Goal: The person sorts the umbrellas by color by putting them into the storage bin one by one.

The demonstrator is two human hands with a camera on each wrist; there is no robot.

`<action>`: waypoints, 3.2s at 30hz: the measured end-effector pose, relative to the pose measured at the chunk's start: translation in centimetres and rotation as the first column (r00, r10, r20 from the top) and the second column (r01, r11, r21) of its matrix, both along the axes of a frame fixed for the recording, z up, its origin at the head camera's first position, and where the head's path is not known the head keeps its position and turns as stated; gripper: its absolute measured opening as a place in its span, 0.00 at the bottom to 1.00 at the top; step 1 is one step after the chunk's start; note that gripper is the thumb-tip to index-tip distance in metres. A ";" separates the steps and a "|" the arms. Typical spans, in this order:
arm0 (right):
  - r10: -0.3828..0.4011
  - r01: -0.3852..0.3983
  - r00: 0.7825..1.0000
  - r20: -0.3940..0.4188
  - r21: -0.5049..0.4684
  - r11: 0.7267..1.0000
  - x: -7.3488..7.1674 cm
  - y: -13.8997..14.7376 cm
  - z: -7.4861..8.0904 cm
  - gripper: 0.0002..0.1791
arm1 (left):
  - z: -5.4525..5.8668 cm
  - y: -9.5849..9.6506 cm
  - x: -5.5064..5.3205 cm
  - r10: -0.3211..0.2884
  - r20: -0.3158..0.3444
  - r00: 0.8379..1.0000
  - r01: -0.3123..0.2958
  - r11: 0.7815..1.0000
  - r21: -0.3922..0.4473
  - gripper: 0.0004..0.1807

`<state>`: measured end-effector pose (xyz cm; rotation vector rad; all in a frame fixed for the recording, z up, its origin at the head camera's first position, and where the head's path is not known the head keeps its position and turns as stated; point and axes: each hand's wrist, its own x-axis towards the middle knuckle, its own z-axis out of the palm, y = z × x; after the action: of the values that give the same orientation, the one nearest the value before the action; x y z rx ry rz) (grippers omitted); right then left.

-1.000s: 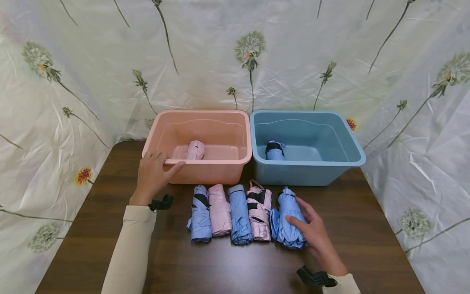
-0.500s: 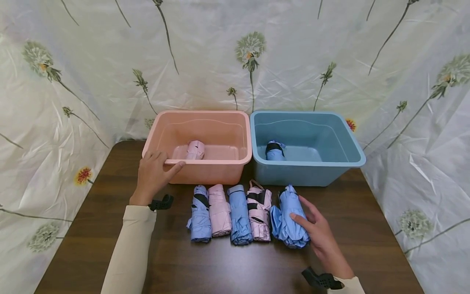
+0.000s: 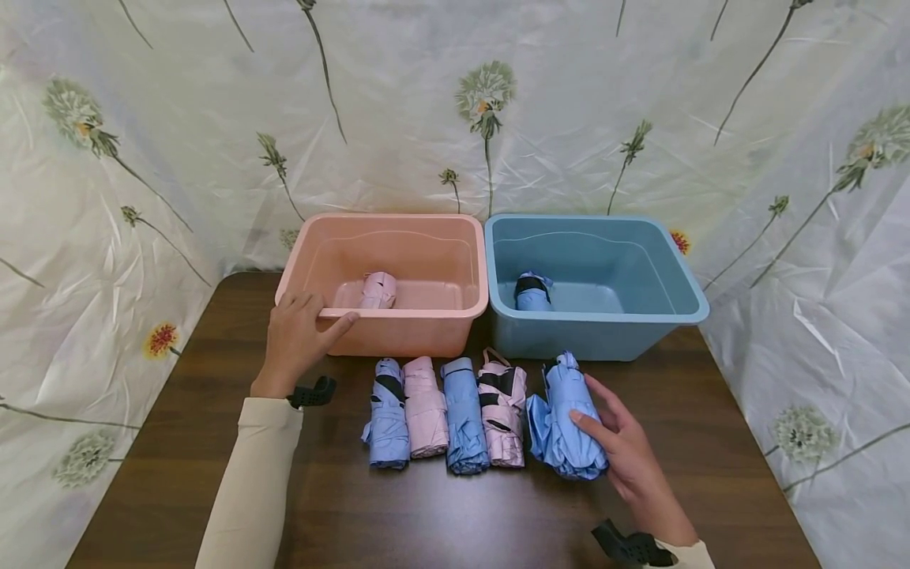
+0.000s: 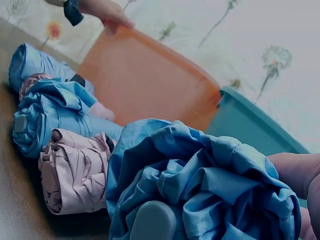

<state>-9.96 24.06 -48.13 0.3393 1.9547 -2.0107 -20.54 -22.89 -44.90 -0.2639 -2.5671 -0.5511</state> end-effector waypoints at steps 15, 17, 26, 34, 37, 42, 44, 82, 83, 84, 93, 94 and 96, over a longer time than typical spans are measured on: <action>0.022 -0.021 0.999 -0.045 0.003 1.000 0.7 -0.2 2.3 0.37 | 0.2 0.1 0.1 0.008 0.008 1.000 -0.008 1.000 -0.004 0.29; 0.020 -0.021 0.999 -0.048 -0.016 1.000 0.8 -0.2 2.8 0.37 | 0.2 0.1 0.0 0.008 0.005 1.000 -0.008 1.000 -0.004 0.29; 0.018 -0.022 0.998 -0.068 -0.061 0.998 1.3 -0.3 5.0 0.35 | 0.3 0.1 0.1 0.001 0.010 1.000 -0.001 1.000 -0.002 0.29; 0.014 -0.019 0.992 -0.122 -0.041 0.999 1.4 -0.3 6.6 0.35 | 0.2 0.0 0.0 -0.001 -0.002 1.000 0.001 1.000 0.001 0.29; 0.008 -0.014 0.987 -0.158 -0.034 0.999 1.4 -0.2 7.1 0.35 | 0.1 0.0 0.0 -0.004 -0.010 1.000 0.004 1.000 0.001 0.29; -0.002 -0.004 0.977 -0.214 -0.028 1.000 1.2 0.1 8.0 0.35 | 0.1 0.0 -0.1 -0.010 -0.019 1.000 0.010 1.000 0.001 0.29; -0.002 -0.003 0.972 -0.233 -0.020 1.000 1.0 0.1 8.4 0.35 | 0.1 0.0 -0.1 -0.010 -0.020 1.000 0.010 1.000 0.001 0.29; -0.046 0.032 0.936 -0.350 -0.046 0.998 -6.6 1.3 13.7 0.34 | 0.3 0.0 0.1 -0.004 0.009 1.000 0.004 1.000 0.000 0.29; -0.048 0.035 0.935 -0.352 -0.042 0.999 -6.8 1.3 13.8 0.34 | 0.3 0.0 0.1 -0.004 0.009 1.000 0.004 1.000 -0.001 0.29; -0.051 0.036 0.934 -0.353 -0.048 0.998 -7.0 1.4 13.9 0.34 | 0.3 0.1 0.1 -0.003 0.009 1.000 0.003 1.000 -0.002 0.29; -0.074 0.063 0.937 -0.340 -0.043 0.997 -8.7 1.8 14.7 0.35 | 0.3 0.0 0.0 -0.008 -0.004 1.000 0.008 1.000 0.007 0.28; -0.077 0.065 0.938 -0.338 -0.047 0.997 -8.9 1.8 14.8 0.35 | 0.3 0.0 0.0 -0.008 -0.007 1.000 0.008 1.000 0.008 0.28; -0.078 0.062 0.938 -0.338 -0.058 0.996 -9.3 1.9 14.9 0.35 | 0.2 0.0 -0.1 -0.008 -0.010 1.000 0.008 1.000 0.009 0.28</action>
<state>-19.25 25.94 -33.24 0.0503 2.1139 -2.2830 -20.61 -22.90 -44.66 -0.2733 -2.5546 -0.5633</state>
